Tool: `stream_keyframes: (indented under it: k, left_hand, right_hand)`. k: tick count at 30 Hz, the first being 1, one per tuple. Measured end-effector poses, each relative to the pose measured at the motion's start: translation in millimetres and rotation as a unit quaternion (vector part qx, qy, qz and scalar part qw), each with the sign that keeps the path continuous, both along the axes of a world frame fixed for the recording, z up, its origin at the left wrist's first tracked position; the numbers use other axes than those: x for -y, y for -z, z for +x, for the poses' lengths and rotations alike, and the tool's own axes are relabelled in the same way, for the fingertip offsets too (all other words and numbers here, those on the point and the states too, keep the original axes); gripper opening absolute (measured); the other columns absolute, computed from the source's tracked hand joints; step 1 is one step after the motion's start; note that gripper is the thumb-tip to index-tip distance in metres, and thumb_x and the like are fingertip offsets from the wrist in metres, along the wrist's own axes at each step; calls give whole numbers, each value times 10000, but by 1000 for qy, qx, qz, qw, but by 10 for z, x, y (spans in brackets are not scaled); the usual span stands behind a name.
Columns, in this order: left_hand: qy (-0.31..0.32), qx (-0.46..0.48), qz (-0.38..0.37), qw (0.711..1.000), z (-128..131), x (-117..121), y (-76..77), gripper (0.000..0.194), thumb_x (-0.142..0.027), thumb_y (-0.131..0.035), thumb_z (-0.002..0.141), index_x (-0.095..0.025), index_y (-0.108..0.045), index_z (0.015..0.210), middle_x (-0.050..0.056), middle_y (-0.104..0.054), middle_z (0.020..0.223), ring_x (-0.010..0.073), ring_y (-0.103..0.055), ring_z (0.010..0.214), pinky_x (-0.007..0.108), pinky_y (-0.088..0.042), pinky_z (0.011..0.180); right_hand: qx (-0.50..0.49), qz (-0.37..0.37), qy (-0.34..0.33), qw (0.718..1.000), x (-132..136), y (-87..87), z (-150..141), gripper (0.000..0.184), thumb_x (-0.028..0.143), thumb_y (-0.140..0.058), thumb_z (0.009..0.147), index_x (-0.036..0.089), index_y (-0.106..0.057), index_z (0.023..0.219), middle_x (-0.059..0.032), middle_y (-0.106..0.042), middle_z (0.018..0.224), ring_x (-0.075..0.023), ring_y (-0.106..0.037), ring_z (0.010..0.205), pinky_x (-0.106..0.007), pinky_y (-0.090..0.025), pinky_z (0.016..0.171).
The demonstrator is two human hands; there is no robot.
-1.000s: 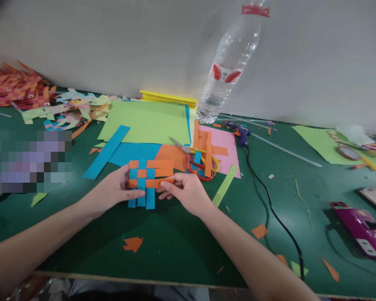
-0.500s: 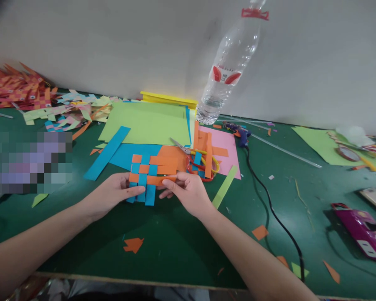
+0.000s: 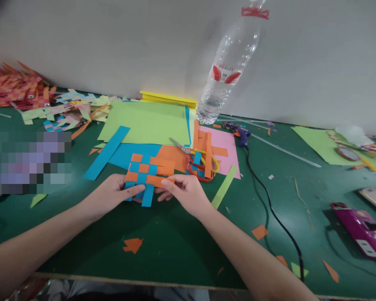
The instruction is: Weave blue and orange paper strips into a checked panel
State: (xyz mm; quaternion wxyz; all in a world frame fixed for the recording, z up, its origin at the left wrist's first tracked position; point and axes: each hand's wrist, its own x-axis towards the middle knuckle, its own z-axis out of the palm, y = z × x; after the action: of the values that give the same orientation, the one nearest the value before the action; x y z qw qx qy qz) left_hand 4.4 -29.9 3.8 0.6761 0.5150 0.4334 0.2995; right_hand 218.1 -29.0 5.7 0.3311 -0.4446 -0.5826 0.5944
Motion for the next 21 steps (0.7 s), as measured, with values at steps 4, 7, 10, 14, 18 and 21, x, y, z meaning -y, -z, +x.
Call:
stream_keyframes:
  k: [4,7,10,14,18,21]
  left_hand:
    - [7,-1,24,1000,4,9,7,187,-301,-642,823,-185,-707,954,14,-738,912,172,-689,828,270,-569,737]
    - [13,-16,40,999,7,6,7,208,-306,-635,828,-176,-703,974,21,-739,910,165,-691,805,260,-570,717]
    - [16,-24,51,998,5,6,7,220,-314,-632,828,-173,-702,982,24,-741,904,166,-691,801,266,-569,723]
    - [14,-34,68,997,2,18,-2,199,-334,-636,820,-176,-712,914,25,-740,895,181,-691,803,290,-564,741]
    - [7,-55,77,995,6,25,-15,207,-371,-634,809,-179,-707,835,25,-739,868,194,-689,785,304,-560,730]
    - [3,-68,90,994,4,21,-3,221,-385,-627,808,-178,-703,819,28,-736,854,198,-683,779,311,-554,728]
  right_hand:
    - [11,-2,-18,1000,0,2,-5,255,425,-599,831,197,-713,825,-50,-746,809,-154,-712,651,-268,-560,607]
    - [24,7,-18,1000,0,5,-5,234,408,-617,822,197,-720,810,-35,-739,745,-148,-708,644,-261,-562,614]
    - [43,17,-13,999,3,5,-2,224,395,-629,816,194,-724,799,-26,-730,700,-143,-705,627,-255,-565,611]
    - [56,27,-2,998,14,-5,-4,219,396,-634,811,197,-724,799,-23,-727,688,-145,-704,626,-261,-575,618]
    - [54,30,7,998,22,-9,-9,203,389,-643,807,203,-724,801,-17,-722,670,-140,-700,619,-255,-577,611]
    - [50,33,11,998,23,-9,-12,215,401,-648,798,201,-726,803,-20,-722,671,-144,-699,621,-263,-579,615]
